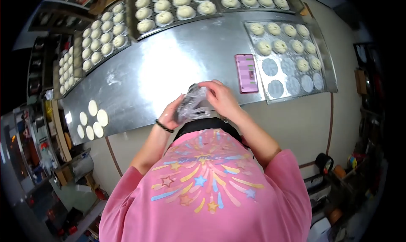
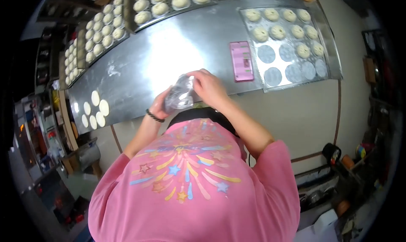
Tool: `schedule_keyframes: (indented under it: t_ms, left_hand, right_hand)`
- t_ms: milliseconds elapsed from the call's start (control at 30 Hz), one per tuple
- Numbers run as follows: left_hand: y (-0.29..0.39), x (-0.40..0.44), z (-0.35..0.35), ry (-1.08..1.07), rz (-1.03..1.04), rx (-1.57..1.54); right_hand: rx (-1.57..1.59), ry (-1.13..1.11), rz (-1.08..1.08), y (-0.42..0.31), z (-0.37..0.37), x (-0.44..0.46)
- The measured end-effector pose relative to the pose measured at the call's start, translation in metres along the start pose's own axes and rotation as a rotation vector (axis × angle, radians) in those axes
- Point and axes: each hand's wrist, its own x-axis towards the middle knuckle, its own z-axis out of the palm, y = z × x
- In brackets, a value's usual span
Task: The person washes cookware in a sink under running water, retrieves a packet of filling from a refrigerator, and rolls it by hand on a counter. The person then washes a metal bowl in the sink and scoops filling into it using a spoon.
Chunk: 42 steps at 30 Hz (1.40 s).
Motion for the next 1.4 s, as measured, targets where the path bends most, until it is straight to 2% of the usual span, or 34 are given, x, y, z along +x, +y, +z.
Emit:
schedule_keyframes:
  t_ms: [67, 100, 133, 167, 200, 267, 300, 333, 400, 467, 533, 600, 633, 667, 733, 767, 833, 867, 900, 933, 967, 1000, 1033, 1067, 1133, 1167, 1233, 1267, 1333, 1400]
  left_hand:
    - [0.003, -0.004, -0.013, -0.055, -0.029, 0.012]
    - [0.004, -0.007, -0.018, -0.060, -0.044, 0.017]
    - [0.006, -0.012, -0.022, -0.211, -0.057, 0.092]
    - [0.006, -0.014, -0.026, -0.358, -0.064, 0.165]
    - [0.007, -0.011, -0.031, -0.349, -0.064, 0.167]
    - [0.013, -0.002, -0.043, -0.445, -0.091, 0.519]
    - [0.016, -0.003, -0.026, -0.331, -0.067, 0.672]
    - [0.015, -0.003, -0.017, -0.324, -0.061, 0.674]
    - [0.014, -0.002, -0.008, -0.272, 0.011, 0.397]
    - [0.017, 0.004, -0.024, -0.297, 0.010, 0.373]
    - [0.016, 0.004, -0.025, -0.223, 0.064, 0.287]
    - [0.019, 0.001, -0.025, -0.215, 0.055, 0.269]
    - [0.021, 0.000, -0.022, -0.268, 0.058, 0.328]
    - [0.022, -0.001, -0.019, -0.322, 0.061, 0.388]
    - [0.022, -0.004, -0.015, -0.346, 0.050, 0.382]
    - [0.022, -0.002, -0.022, -0.383, -0.026, 0.417]
    - [0.019, 0.001, -0.022, -0.455, -0.101, 0.458]
    - [0.016, 0.005, -0.028, -0.504, -0.052, 0.513]
    - [0.014, 0.004, -0.026, -0.487, -0.035, 0.458]
    - [0.013, 0.003, -0.023, -0.469, -0.017, 0.403]
    - [0.011, 0.007, -0.031, -0.416, 0.095, 0.418]
    - [0.012, 0.006, -0.037, -0.412, 0.105, 0.419]
    - [0.013, 0.003, -0.043, -0.360, 0.187, 0.302]
    - [0.015, 0.000, -0.048, -0.308, 0.265, 0.184]
    - [0.021, -0.007, -0.047, -0.346, 0.289, 0.211]
    - [0.022, -0.009, -0.048, -0.327, 0.357, 0.283]
    - [0.024, -0.009, -0.045, -0.317, 0.410, 0.336]
    - [0.024, -0.007, -0.042, -0.318, 0.414, 0.336]
    - [0.021, -0.002, -0.031, -0.240, 0.478, 0.247]
    - [0.019, 0.003, -0.021, -0.285, 0.502, 0.183]
  right_hand:
    - [0.117, -0.027, -0.052, 0.018, -0.003, 0.007]
    - [0.340, -0.112, 0.122, 0.018, -0.004, 0.011]
    - [0.343, -0.102, 0.129, 0.017, -0.006, 0.010]
    - [0.641, -0.128, 0.320, 0.015, -0.009, 0.009]
    - [0.941, -0.162, 0.509, 0.011, -0.009, 0.010]
    - [0.932, -0.189, 0.542, 0.011, -0.007, 0.014]
    - [0.932, -0.172, 0.542, 0.008, -0.008, 0.016]
    - [0.930, -0.150, 0.542, 0.008, -0.010, 0.017]
    - [1.001, -0.180, 0.495, 0.021, -0.015, 0.021]
    - [1.298, -0.371, 0.503, 0.034, -0.022, 0.025]
    - [1.317, -0.332, 0.498, 0.024, -0.025, 0.023]
    - [0.706, -0.455, 0.225, 0.005, -0.037, 0.017]
    - [0.492, -0.408, 0.073, 0.008, -0.034, 0.021]
    - [0.495, -0.415, 0.071, 0.010, -0.032, 0.027]
    - [0.481, -0.397, 0.342, 0.016, -0.029, 0.042]
    - [0.577, -0.387, 0.443, 0.019, -0.022, 0.051]
    - [0.637, -0.407, 0.434, 0.051, 0.022, 0.061]
    - [0.696, -0.429, 0.427, 0.059, 0.039, 0.065]
    - [0.839, -0.524, 0.571, 0.039, 0.036, 0.056]
    - [0.949, -0.557, 0.572, 0.053, 0.047, 0.051]
    - [0.883, -0.556, 0.553, 0.068, 0.055, 0.047]
    - [0.816, -0.556, 0.533, 0.081, 0.060, 0.045]
    - [0.724, -0.562, 0.646, 0.118, 0.065, 0.049]
    - [0.723, -0.569, 0.643, 0.115, 0.056, 0.047]
    - [0.328, -0.207, 0.412, 0.084, 0.031, 0.035]
    - [0.329, -0.213, 0.415, 0.067, 0.022, 0.033]
    - [0.065, 0.164, 0.049, 0.031, 0.006, 0.031]
    - [0.063, 0.162, 0.046, 0.013, 0.002, 0.029]
    - [-0.147, 0.056, -0.113, -0.020, 0.002, 0.022]
    - [-0.163, 0.054, -0.192, -0.028, 0.009, 0.022]
